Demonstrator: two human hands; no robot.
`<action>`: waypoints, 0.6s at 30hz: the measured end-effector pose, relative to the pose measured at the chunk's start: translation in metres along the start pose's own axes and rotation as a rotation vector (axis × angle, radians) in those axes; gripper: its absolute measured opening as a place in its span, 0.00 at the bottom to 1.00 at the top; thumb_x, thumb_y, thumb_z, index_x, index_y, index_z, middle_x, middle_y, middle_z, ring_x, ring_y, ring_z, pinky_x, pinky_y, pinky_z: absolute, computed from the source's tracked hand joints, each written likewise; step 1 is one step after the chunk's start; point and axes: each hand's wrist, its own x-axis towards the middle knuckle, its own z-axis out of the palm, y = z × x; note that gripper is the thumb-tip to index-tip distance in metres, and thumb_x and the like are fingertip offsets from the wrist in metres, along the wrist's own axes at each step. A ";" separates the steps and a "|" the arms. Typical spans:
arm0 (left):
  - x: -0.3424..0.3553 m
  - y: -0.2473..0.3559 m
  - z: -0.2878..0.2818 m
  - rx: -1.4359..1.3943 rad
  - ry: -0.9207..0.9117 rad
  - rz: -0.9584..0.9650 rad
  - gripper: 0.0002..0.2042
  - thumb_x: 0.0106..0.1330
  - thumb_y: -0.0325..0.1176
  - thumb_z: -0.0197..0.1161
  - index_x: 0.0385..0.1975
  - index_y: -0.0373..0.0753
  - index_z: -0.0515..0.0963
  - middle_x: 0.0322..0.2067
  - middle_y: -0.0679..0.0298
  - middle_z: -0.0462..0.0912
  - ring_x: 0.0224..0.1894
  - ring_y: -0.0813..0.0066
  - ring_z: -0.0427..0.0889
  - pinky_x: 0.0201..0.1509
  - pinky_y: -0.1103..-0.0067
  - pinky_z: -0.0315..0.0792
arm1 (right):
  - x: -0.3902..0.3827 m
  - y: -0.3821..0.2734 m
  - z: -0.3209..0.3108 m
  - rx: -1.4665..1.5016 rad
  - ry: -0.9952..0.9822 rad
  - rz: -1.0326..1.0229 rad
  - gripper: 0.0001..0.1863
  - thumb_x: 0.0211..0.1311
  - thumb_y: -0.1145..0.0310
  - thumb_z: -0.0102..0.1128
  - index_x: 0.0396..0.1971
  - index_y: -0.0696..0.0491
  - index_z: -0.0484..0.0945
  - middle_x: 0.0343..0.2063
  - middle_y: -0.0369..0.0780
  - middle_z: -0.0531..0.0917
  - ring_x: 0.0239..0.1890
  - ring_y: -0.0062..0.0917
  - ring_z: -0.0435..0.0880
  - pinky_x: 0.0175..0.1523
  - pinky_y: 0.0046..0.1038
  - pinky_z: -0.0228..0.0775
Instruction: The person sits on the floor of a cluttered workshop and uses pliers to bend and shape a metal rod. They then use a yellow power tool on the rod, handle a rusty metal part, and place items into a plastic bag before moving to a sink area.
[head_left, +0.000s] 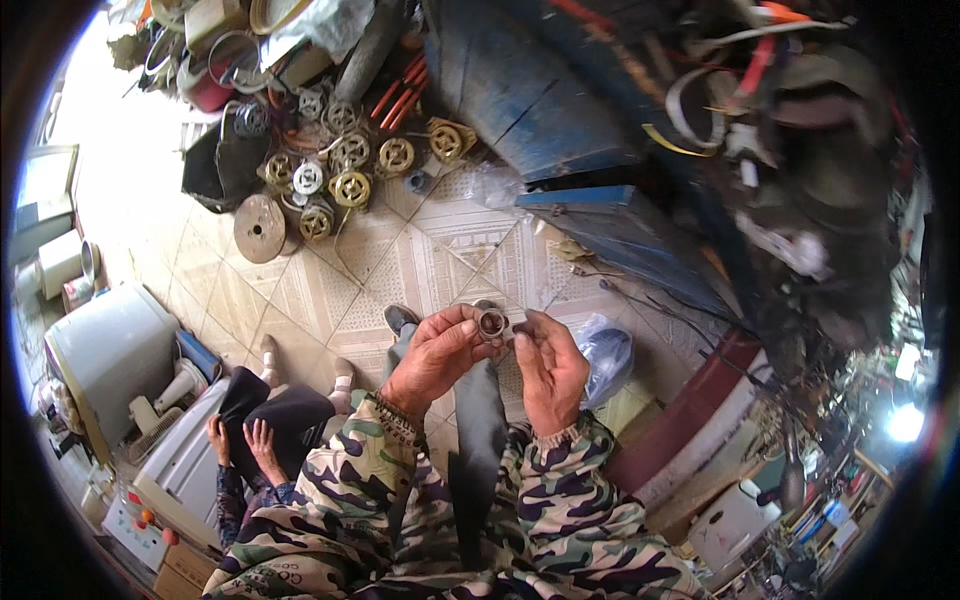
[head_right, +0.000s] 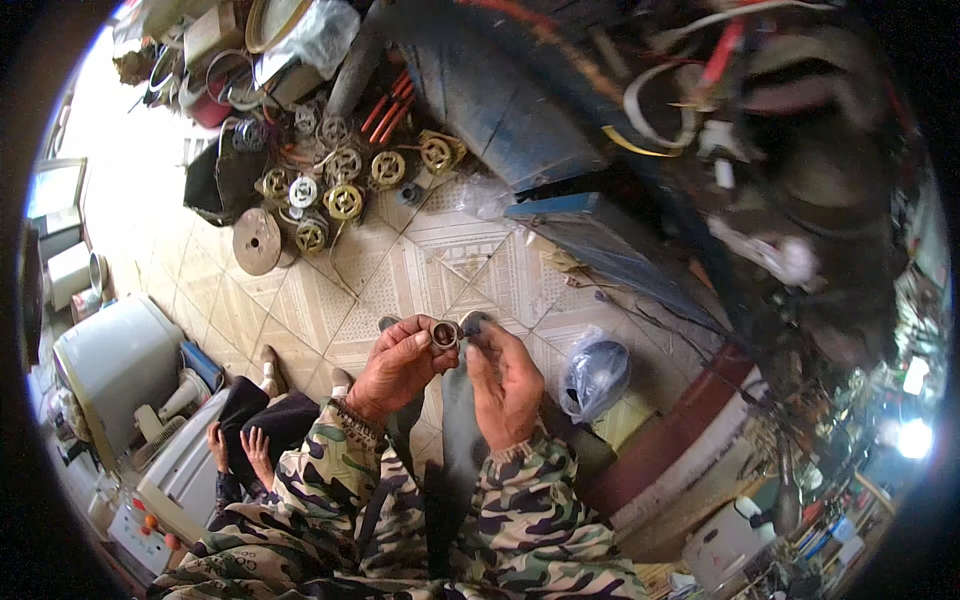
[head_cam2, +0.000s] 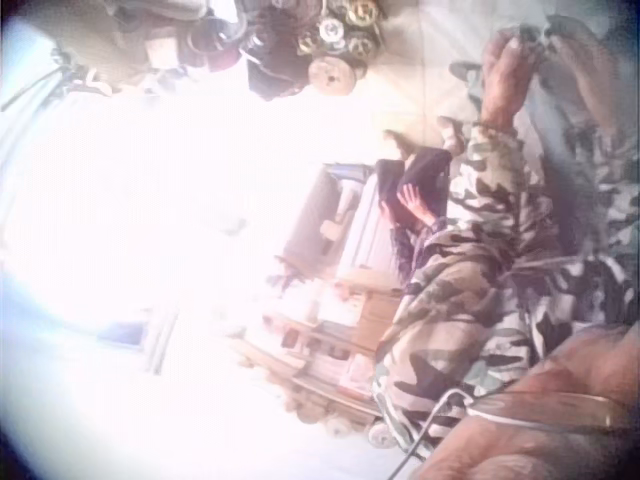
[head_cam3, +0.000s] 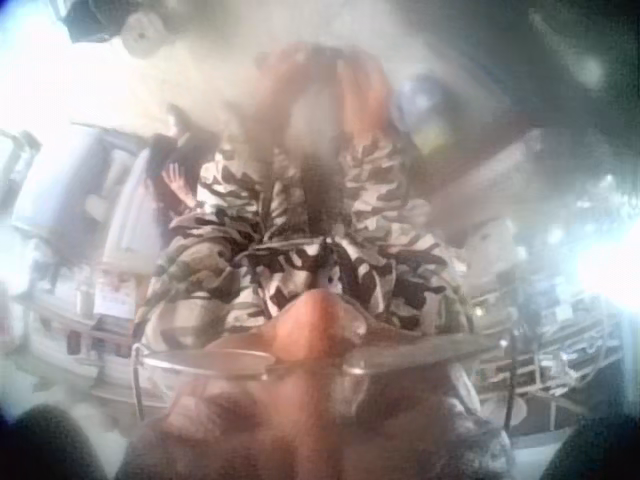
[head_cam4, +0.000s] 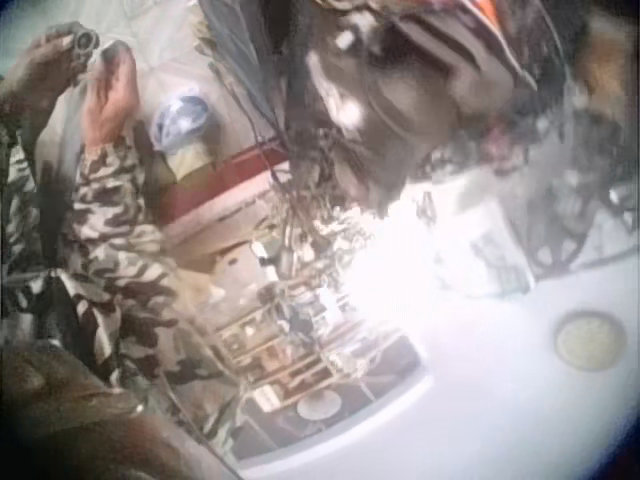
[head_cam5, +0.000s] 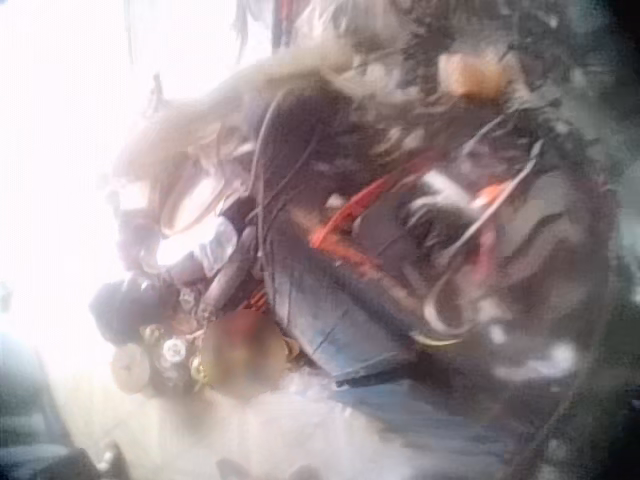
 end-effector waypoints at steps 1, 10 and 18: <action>-0.006 0.005 0.020 0.031 -0.021 -0.004 0.11 0.70 0.34 0.58 0.45 0.34 0.74 0.45 0.58 0.79 0.47 0.70 0.79 0.55 0.70 0.72 | -0.004 -0.016 -0.006 -0.021 -0.033 -0.006 0.16 0.65 0.71 0.61 0.48 0.64 0.75 0.42 0.42 0.82 0.40 0.22 0.82 0.46 0.23 0.74; -0.017 0.039 0.125 0.843 -0.092 -0.033 0.14 0.71 0.31 0.55 0.51 0.29 0.74 0.43 0.59 0.81 0.44 0.70 0.80 0.53 0.77 0.73 | -0.028 -0.090 -0.038 0.019 0.036 -0.011 0.14 0.61 0.73 0.65 0.43 0.64 0.78 0.34 0.37 0.84 0.35 0.14 0.79 0.43 0.17 0.72; 0.114 0.061 0.168 1.927 -0.133 0.797 0.19 0.58 0.27 0.59 0.50 0.30 0.73 0.55 0.50 0.72 0.61 0.50 0.67 0.63 0.66 0.64 | -0.005 -0.075 -0.098 -0.054 0.247 -0.100 0.12 0.63 0.75 0.62 0.43 0.65 0.78 0.33 0.38 0.85 0.34 0.17 0.81 0.40 0.20 0.74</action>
